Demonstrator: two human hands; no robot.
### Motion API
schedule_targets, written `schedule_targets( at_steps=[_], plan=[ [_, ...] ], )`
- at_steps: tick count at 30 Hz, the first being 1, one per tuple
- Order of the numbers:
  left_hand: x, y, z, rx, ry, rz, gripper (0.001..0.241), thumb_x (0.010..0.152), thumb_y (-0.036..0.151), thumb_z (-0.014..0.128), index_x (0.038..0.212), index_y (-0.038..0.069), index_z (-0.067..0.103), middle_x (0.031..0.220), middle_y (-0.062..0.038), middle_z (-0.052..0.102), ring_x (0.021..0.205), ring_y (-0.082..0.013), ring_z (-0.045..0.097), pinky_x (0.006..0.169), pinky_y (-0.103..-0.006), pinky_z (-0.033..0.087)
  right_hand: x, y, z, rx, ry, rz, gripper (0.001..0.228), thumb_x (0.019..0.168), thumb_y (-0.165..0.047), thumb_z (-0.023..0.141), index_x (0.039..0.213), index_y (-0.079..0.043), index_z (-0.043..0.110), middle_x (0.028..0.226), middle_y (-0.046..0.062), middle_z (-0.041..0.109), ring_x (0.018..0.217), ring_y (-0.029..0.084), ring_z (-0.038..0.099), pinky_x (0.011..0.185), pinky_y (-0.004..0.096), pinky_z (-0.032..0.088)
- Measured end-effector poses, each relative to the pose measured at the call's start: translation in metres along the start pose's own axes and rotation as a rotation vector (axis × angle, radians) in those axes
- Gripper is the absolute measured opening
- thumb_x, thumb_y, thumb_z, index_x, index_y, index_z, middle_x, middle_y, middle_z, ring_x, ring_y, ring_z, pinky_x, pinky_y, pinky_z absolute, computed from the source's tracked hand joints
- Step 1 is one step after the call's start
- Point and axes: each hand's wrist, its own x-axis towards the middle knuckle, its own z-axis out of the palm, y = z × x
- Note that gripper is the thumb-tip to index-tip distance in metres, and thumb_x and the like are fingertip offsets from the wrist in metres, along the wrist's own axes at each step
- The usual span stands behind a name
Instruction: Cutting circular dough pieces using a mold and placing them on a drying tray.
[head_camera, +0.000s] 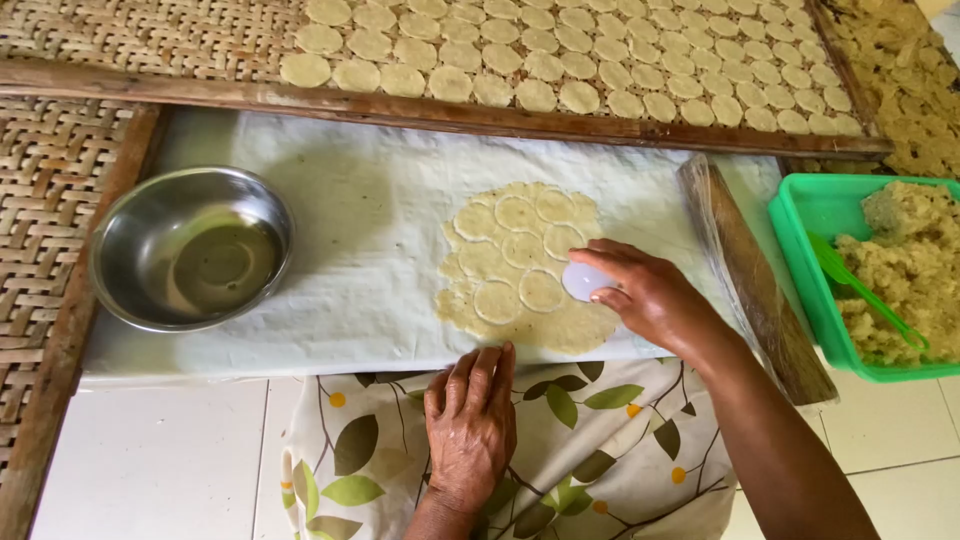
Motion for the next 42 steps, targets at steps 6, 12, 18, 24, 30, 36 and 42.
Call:
schedule_targets(
  at_steps=[6, 12, 18, 24, 30, 36, 42],
  plan=[
    [0.001, 0.001, -0.004, -0.002, -0.019, -0.015, 0.062, 0.082, 0.016, 0.066, 0.143, 0.009, 0.059, 0.137, -0.006, 0.054, 0.124, -0.0218, 0.054, 0.105, -0.0417, 0.039, -0.037, -0.013, -0.048, -0.055, 0.307, 0.145, 0.057, 0.088, -0.005, 0.069, 0.144, -0.005, 0.057, 0.151, 0.013, 0.056, 0.131, 0.030, 0.058, 0.100, 0.040, 0.050],
    [-0.003, 0.000, 0.003, 0.000, -0.017, -0.008, 0.066, 0.080, 0.017, 0.067, 0.145, 0.009, 0.058, 0.139, -0.006, 0.053, 0.125, -0.0222, 0.053, 0.105, -0.0420, 0.039, -0.068, 0.008, -0.039, -0.085, 0.310, 0.189, 0.057, 0.088, -0.010, 0.070, 0.143, -0.008, 0.057, 0.149, 0.011, 0.060, 0.125, 0.030, 0.061, 0.097, 0.041, 0.049],
    [-0.001, 0.000, 0.000, -0.004, -0.024, -0.003, 0.064, 0.082, 0.016, 0.067, 0.145, 0.009, 0.058, 0.140, -0.006, 0.052, 0.126, -0.0221, 0.052, 0.105, -0.0417, 0.038, -0.070, 0.013, -0.013, -0.065, 0.287, 0.119, 0.058, 0.086, -0.009, 0.071, 0.143, -0.007, 0.058, 0.147, 0.016, 0.059, 0.128, 0.033, 0.060, 0.104, 0.043, 0.047],
    [-0.002, 0.000, 0.001, -0.004, -0.027, -0.012, 0.063, 0.083, 0.016, 0.067, 0.145, 0.009, 0.059, 0.140, -0.006, 0.053, 0.126, -0.0214, 0.052, 0.105, -0.0412, 0.038, -0.066, -0.016, -0.005, -0.082, 0.155, 0.153, 0.061, 0.085, -0.013, 0.070, 0.144, -0.016, 0.056, 0.152, 0.016, 0.056, 0.125, 0.032, 0.063, 0.098, 0.044, 0.053],
    [-0.002, 0.000, -0.001, -0.023, -0.037, -0.015, 0.063, 0.083, 0.017, 0.067, 0.145, 0.008, 0.059, 0.140, -0.007, 0.054, 0.124, -0.0222, 0.053, 0.105, -0.0419, 0.038, -0.061, -0.034, 0.010, -0.028, 0.060, 0.124, 0.059, 0.085, -0.014, 0.070, 0.142, -0.019, 0.057, 0.153, 0.014, 0.054, 0.128, 0.033, 0.062, 0.099, 0.043, 0.054],
    [0.000, 0.000, -0.001, -0.008, -0.023, -0.011, 0.061, 0.084, 0.017, 0.067, 0.143, 0.008, 0.060, 0.138, -0.006, 0.053, 0.124, -0.0208, 0.053, 0.104, -0.0410, 0.038, -0.057, -0.040, 0.018, -0.063, 0.042, 0.111, 0.060, 0.085, -0.012, 0.070, 0.142, -0.019, 0.057, 0.151, 0.010, 0.055, 0.120, 0.030, 0.066, 0.089, 0.044, 0.057],
    [0.000, 0.000, -0.001, -0.019, -0.010, -0.012, 0.060, 0.084, 0.017, 0.068, 0.143, 0.008, 0.060, 0.138, -0.007, 0.053, 0.123, -0.0208, 0.053, 0.104, -0.0408, 0.038, -0.049, -0.041, 0.019, -0.087, 0.020, 0.073, 0.065, 0.082, -0.007, 0.071, 0.143, -0.019, 0.055, 0.154, 0.012, 0.053, 0.120, 0.030, 0.067, 0.089, 0.043, 0.058]
  ],
)
